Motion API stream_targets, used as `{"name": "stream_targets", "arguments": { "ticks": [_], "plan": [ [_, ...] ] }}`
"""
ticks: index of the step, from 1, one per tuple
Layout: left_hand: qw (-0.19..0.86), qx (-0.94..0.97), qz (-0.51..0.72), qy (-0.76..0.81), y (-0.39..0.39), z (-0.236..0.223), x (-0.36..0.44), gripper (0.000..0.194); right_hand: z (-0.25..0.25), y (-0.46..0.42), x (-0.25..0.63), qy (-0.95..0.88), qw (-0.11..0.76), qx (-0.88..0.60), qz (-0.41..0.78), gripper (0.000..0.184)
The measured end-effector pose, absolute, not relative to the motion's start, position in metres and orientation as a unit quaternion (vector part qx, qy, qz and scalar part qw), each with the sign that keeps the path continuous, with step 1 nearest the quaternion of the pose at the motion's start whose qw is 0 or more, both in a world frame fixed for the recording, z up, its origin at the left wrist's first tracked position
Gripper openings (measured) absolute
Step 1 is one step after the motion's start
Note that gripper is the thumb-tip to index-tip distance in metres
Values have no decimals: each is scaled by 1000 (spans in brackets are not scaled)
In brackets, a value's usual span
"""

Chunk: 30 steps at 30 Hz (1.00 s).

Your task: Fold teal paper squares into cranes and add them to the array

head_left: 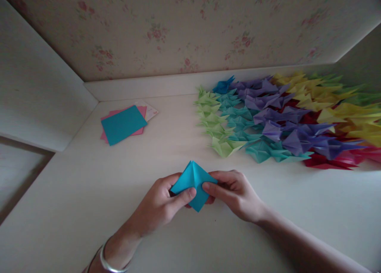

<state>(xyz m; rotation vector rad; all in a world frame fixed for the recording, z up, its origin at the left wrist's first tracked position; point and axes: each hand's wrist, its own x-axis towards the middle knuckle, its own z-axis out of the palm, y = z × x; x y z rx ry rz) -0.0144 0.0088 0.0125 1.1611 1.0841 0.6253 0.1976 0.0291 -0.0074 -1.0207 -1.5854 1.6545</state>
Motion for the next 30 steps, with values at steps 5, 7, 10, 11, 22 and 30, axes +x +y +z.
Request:
{"name": "stream_targets", "arguments": {
  "ticks": [5, 7, 10, 11, 22, 30],
  "plan": [
    [648, 506, 303, 482, 9, 11, -10, 25, -12, 31, 199, -517, 309, -356, 714, 23],
    [643, 497, 319, 487, 8, 10, -11, 22, -16, 31, 199, -465, 321, -346, 749, 19],
    [651, 481, 339, 480, 7, 7, -13, 18, -22, 30, 198, -385, 345, -329, 790, 18],
    [655, 477, 343, 475, 7, 6, -14, 19, -23, 30, 198, -366, 351, -321, 800, 17],
    [556, 598, 371, 442, 6, 4, -15, 47, -25, 30, 200, -364, 386, -336, 778, 10],
    [719, 386, 358, 454, 5, 7, -19, 15, -26, 29, 204, -370, 393, -324, 777, 11]
  ]
}}
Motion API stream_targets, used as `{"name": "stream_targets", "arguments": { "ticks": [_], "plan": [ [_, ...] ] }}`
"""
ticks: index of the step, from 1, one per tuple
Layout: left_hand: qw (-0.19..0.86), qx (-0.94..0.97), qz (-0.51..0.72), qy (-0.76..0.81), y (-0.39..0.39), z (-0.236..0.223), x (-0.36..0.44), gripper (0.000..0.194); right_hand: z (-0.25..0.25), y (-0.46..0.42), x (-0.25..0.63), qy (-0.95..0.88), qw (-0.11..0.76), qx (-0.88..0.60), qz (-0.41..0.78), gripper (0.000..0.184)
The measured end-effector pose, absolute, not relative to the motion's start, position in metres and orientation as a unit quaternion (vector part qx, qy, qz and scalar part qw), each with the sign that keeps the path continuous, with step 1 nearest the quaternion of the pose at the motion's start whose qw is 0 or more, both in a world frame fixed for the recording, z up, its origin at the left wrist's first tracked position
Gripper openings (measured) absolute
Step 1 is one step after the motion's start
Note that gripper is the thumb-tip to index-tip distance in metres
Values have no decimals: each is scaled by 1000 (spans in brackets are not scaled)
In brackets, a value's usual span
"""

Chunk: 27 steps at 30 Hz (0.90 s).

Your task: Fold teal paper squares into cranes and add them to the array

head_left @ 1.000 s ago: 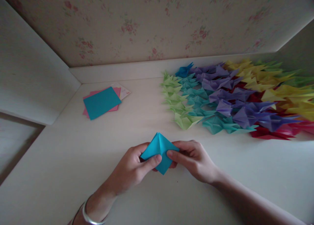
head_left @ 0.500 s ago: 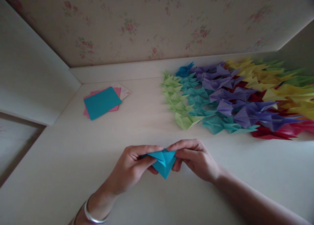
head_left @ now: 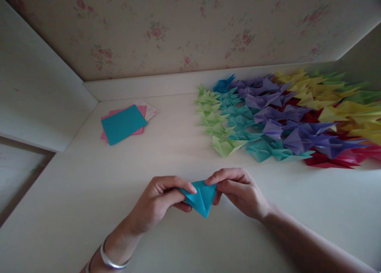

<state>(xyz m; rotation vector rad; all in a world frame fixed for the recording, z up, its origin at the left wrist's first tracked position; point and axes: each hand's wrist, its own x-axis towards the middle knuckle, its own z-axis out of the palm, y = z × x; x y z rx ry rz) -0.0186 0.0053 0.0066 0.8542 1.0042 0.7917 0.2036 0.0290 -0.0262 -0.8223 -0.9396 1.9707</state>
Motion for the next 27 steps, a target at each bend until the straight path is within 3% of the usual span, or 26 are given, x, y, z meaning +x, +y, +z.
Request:
{"name": "stream_targets", "arguments": {
  "ticks": [6, 13, 18, 24, 27],
  "plan": [
    [738, 379, 348, 437, 6, 6, -17, 16, -29, 29, 206, -425, 414, -304, 745, 13],
    [663, 488, 328, 464, 8, 10, -16, 29, -25, 30, 206, -492, 415, -338, 687, 17],
    [628, 552, 312, 452, 8, 10, -16, 28, -21, 31, 210, -618, 431, -324, 572, 23],
    [694, 480, 316, 434, 8, 15, -23, 17, -20, 32, 213, -686, 427, -318, 496, 24],
    [686, 448, 336, 465, 9, 12, -22, 26, -19, 32, 210, -718, 416, -305, 467, 25]
  ]
}}
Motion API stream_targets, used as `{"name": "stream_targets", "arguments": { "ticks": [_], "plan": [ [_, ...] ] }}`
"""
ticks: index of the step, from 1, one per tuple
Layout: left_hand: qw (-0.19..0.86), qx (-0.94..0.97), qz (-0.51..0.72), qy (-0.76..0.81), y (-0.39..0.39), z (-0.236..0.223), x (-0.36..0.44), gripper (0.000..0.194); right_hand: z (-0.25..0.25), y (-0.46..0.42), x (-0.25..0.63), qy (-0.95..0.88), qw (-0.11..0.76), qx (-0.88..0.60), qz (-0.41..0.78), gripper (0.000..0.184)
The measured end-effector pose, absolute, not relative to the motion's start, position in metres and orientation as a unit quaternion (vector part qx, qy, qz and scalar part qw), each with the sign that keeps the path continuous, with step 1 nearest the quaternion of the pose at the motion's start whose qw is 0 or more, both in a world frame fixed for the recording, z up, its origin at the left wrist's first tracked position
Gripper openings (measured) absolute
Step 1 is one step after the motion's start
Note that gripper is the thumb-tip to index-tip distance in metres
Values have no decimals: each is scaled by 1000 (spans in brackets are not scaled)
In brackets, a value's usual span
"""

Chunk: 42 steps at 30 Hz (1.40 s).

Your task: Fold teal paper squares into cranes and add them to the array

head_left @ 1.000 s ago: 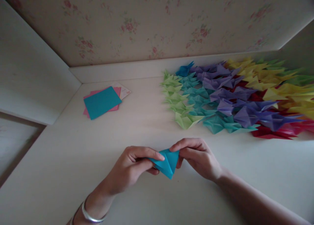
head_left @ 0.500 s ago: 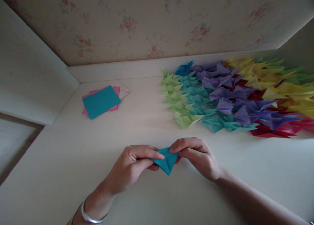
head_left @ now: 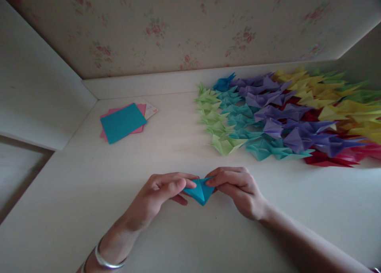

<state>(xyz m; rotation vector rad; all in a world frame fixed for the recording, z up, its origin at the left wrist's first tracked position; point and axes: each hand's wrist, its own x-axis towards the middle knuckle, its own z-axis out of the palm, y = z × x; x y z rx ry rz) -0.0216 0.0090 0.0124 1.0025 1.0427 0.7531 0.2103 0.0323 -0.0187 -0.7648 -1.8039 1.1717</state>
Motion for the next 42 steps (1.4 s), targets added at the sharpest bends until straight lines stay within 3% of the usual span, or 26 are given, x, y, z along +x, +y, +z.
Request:
{"name": "stream_targets", "arguments": {
  "ticks": [3, 8, 11, 22, 30, 42],
  "plan": [
    [656, 439, 324, 521, 11, 9, -17, 29, -17, 32, 209, -761, 412, -273, 420, 27],
    [692, 413, 293, 515, 11, 9, -16, 26, -18, 31, 209, -798, 401, -242, 379, 29],
    [682, 432, 287, 516, 11, 9, -17, 36, -19, 31, 208, -799, 398, -244, 379, 29],
    [620, 509, 305, 514, 12, 3, -8, 18, -20, 33, 205, -770, 414, -274, 400, 28],
    [616, 528, 290, 507, 11, 4, -13, 21, -21, 32, 203, -747, 406, -307, 427, 29],
    [626, 494, 310, 517, 13, -1, -14, 15, -11, 33, 206, -681, 324, -378, 537, 25]
  ]
}}
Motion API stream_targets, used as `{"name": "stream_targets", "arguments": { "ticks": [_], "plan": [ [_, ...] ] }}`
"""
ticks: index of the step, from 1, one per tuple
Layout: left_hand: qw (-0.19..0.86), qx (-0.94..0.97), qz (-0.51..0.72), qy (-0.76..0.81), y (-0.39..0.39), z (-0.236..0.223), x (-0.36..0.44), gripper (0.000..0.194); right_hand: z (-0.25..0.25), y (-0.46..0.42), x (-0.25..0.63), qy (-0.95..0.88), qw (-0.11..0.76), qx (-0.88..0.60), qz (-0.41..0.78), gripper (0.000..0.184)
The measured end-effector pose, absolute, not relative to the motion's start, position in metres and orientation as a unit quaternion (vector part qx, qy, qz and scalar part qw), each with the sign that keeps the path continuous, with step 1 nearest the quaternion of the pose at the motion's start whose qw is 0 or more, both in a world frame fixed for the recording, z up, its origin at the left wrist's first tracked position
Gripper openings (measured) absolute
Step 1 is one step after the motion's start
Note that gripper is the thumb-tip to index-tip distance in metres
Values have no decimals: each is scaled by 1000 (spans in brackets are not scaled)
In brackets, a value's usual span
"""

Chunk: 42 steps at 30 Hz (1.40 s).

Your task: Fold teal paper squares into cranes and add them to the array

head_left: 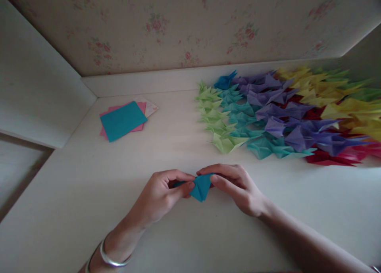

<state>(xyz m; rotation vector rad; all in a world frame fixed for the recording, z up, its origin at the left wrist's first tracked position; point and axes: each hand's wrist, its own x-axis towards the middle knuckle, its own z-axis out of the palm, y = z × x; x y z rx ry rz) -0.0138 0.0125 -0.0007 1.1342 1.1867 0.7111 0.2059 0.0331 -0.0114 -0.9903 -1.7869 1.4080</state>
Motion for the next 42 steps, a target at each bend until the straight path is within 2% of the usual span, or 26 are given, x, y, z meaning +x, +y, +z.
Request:
{"name": "stream_targets", "arguments": {
  "ticks": [7, 20, 27, 42],
  "plan": [
    [625, 494, 296, 527, 11, -2, -15, 17, -14, 33, 198, -639, 323, -445, 538, 20],
    [654, 442, 313, 529, 13, 3, -12, 18, -15, 35, 200, -572, 327, -431, 617, 16],
    [675, 357, 332, 554, 14, 3, -15, 17, -19, 33, 204, -496, 345, -401, 689, 25],
    [696, 368, 311, 533, 14, 3, -16, 20, -18, 33, 201, -481, 358, -426, 677, 20]
  ]
}}
